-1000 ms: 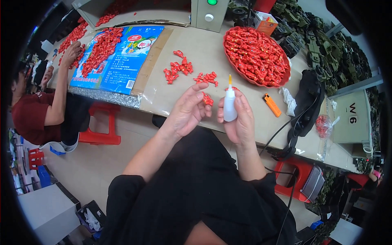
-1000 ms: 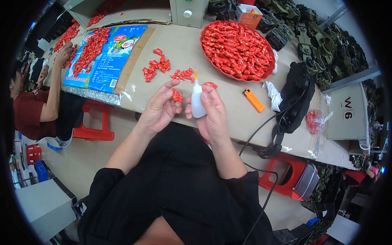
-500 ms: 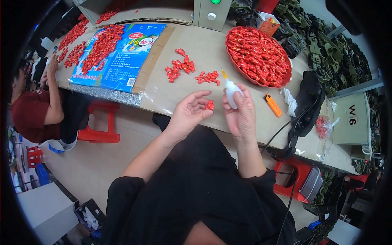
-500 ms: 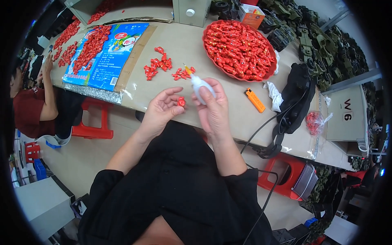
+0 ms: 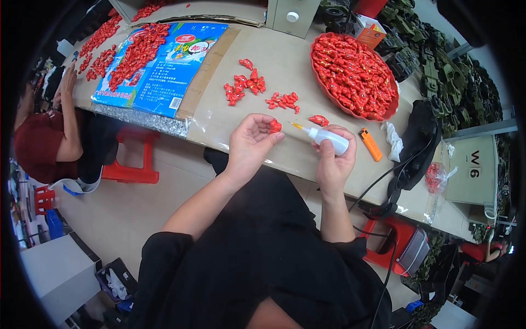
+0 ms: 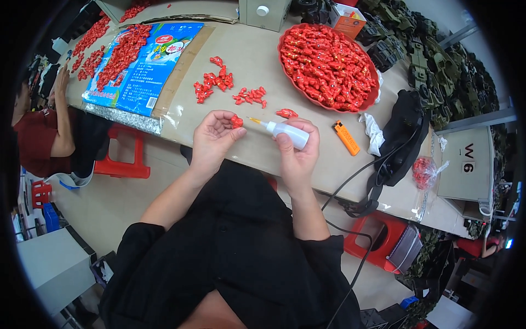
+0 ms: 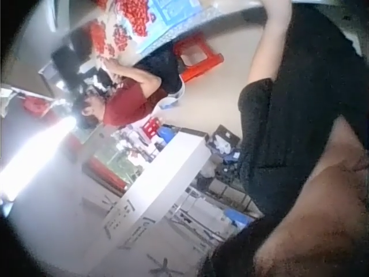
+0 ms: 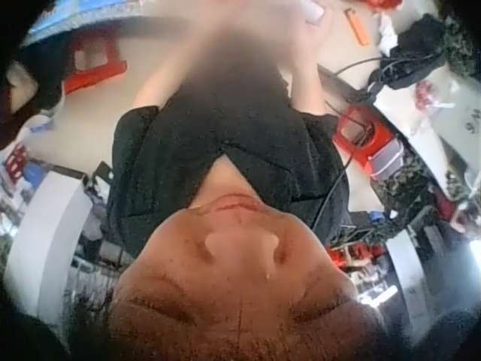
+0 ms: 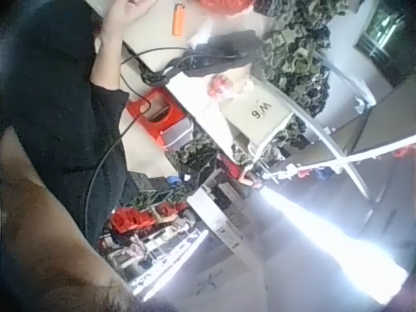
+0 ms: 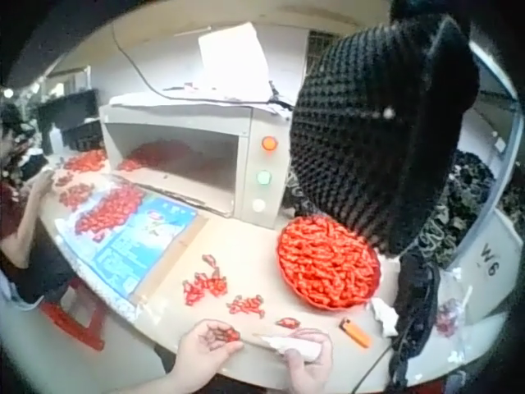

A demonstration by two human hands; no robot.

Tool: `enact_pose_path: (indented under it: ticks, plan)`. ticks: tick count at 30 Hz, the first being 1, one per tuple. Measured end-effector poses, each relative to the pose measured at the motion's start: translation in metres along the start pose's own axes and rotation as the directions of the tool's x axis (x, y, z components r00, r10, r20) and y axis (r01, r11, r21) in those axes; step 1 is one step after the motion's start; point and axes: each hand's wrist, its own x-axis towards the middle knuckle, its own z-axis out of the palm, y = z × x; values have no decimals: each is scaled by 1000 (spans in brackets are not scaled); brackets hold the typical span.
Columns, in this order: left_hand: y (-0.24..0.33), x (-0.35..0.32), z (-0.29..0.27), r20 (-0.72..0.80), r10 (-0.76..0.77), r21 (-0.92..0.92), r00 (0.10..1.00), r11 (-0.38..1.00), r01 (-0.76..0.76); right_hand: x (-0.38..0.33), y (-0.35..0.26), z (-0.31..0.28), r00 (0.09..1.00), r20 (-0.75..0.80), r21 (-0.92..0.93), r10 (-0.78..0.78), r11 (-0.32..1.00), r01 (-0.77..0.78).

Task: The person assembles small red plastic components by hand, joining them together with glue from a glue bottle.

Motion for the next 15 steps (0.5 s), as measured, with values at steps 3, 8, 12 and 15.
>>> enact_pose_path:
  ticks: [3,8,12,15]
  plan:
    - [0,1,1,0,2,-17,1000,1000,-2,-4,2,-1,988,79,-161,-129,977,140]
    - [-2,0,0,-4,0,2,1000,1000,0,-7,3,1,963,166,-277,-211,927,251]
    - [-1,0,0,4,3,5,1000,1000,-3,-7,4,1,957,185,-306,-225,912,274]
    - [-1,0,0,3,2,15,1000,1000,-2,-7,4,1,947,196,-352,-256,883,312]
